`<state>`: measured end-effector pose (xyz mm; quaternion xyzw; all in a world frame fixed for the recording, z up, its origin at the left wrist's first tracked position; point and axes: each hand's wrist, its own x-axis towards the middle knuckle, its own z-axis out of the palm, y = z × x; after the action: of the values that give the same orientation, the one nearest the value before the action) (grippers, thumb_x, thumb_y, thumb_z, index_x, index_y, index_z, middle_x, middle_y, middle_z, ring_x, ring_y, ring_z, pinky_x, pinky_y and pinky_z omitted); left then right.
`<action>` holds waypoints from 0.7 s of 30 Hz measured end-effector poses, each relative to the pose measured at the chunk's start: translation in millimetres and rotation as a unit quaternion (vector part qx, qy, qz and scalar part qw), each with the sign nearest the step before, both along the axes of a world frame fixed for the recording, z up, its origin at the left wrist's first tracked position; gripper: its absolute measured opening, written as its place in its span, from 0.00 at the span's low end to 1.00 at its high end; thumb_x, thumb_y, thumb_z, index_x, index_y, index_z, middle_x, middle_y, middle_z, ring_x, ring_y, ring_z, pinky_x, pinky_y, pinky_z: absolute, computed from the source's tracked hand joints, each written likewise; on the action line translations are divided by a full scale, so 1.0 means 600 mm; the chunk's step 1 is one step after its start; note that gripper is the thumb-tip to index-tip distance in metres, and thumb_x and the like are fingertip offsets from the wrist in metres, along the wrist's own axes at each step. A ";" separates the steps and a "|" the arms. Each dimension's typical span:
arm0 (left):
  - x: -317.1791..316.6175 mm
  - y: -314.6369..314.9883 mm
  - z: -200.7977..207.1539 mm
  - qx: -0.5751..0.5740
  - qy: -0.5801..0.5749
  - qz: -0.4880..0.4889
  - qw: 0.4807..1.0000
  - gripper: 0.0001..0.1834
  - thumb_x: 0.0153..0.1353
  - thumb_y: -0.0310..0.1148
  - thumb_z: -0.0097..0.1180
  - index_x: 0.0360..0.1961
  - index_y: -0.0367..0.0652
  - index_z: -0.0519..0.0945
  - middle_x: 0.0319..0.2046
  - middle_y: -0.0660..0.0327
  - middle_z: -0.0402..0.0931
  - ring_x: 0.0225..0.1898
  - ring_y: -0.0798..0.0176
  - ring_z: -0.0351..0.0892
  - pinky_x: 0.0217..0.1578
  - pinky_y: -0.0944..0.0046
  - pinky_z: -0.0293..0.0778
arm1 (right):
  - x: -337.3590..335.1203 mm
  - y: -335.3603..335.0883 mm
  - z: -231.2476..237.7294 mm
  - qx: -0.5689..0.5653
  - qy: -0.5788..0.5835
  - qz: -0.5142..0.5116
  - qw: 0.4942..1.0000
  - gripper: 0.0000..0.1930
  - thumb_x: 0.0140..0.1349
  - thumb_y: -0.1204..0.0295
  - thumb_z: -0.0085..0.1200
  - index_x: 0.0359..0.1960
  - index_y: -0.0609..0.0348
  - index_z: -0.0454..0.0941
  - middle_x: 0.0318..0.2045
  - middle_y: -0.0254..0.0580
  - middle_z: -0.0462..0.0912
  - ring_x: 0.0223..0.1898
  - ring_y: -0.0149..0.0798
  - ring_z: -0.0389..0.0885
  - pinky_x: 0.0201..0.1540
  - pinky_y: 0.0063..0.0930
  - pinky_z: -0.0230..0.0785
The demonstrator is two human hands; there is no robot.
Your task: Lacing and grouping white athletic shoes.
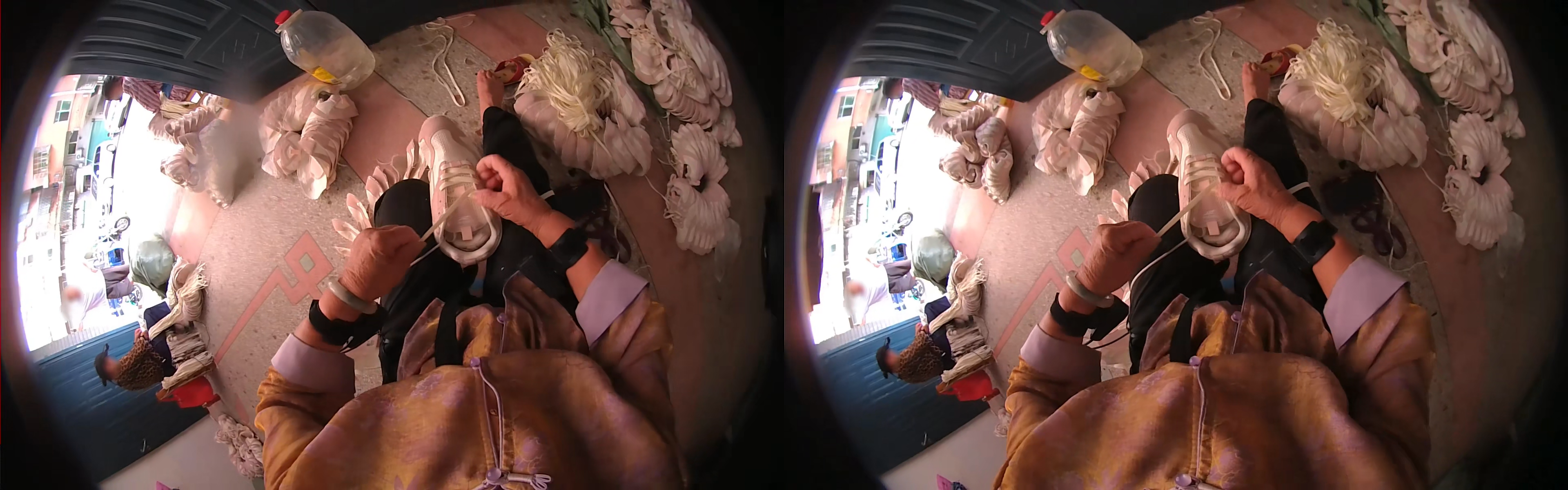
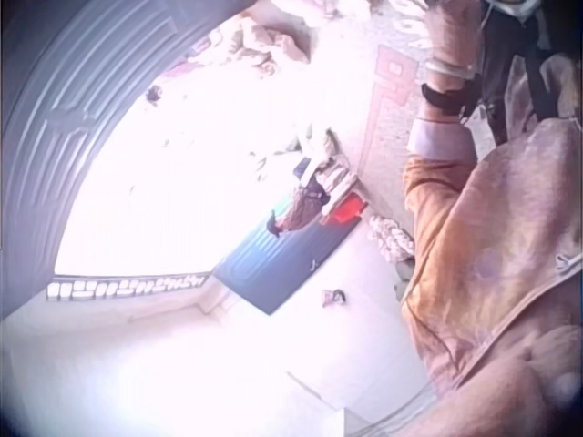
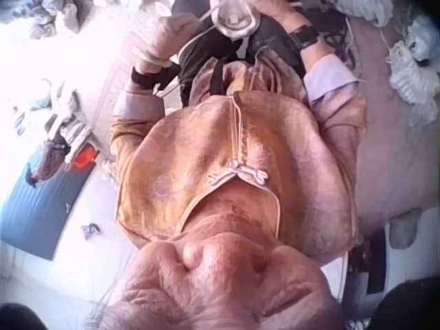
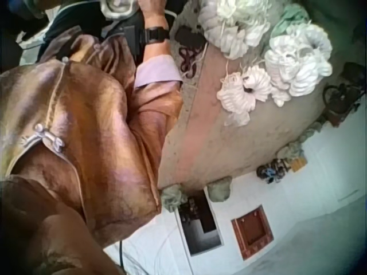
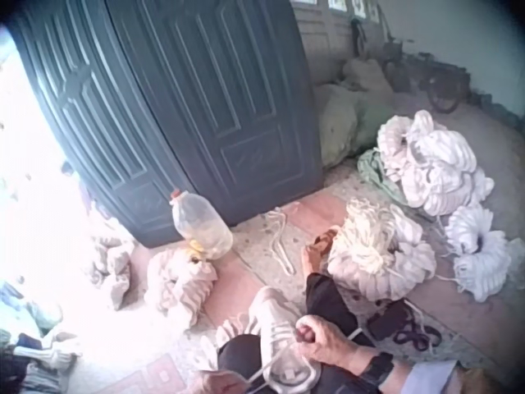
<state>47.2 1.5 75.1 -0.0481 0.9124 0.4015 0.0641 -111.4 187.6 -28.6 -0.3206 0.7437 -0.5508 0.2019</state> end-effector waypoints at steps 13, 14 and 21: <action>-0.041 0.009 0.087 0.295 0.001 0.102 0.950 0.03 0.58 0.24 0.53 0.34 0.37 0.77 0.24 0.72 0.72 0.25 0.78 0.67 0.26 0.76 0.65 | -0.009 0.017 0.217 -0.188 -0.284 0.174 0.924 0.10 0.62 0.68 0.48 0.39 0.61 0.77 0.17 0.28 0.71 0.17 0.19 0.66 0.23 0.13 0.60; -0.038 0.006 0.075 0.332 -0.021 0.132 0.934 0.04 0.59 0.24 0.53 0.35 0.38 0.77 0.24 0.72 0.72 0.25 0.78 0.67 0.25 0.76 0.65 | -0.027 0.033 0.234 -0.185 -0.269 0.136 0.935 0.11 0.61 0.69 0.49 0.40 0.61 0.77 0.17 0.27 0.72 0.17 0.20 0.66 0.24 0.14 0.60; -0.043 0.015 -0.043 0.307 -0.023 0.162 0.938 0.05 0.58 0.27 0.53 0.34 0.37 0.79 0.22 0.69 0.72 0.23 0.78 0.68 0.23 0.77 0.65 | -0.125 0.130 0.283 -0.368 -0.267 0.083 0.887 0.15 0.64 0.67 0.43 0.46 0.65 0.71 0.14 0.23 0.58 0.14 0.19 0.52 0.25 0.16 0.54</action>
<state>21.3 10.2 49.0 -0.1824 0.7228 0.6659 0.0308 -186.4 265.5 141.4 -0.2730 0.3760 -0.8312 0.3055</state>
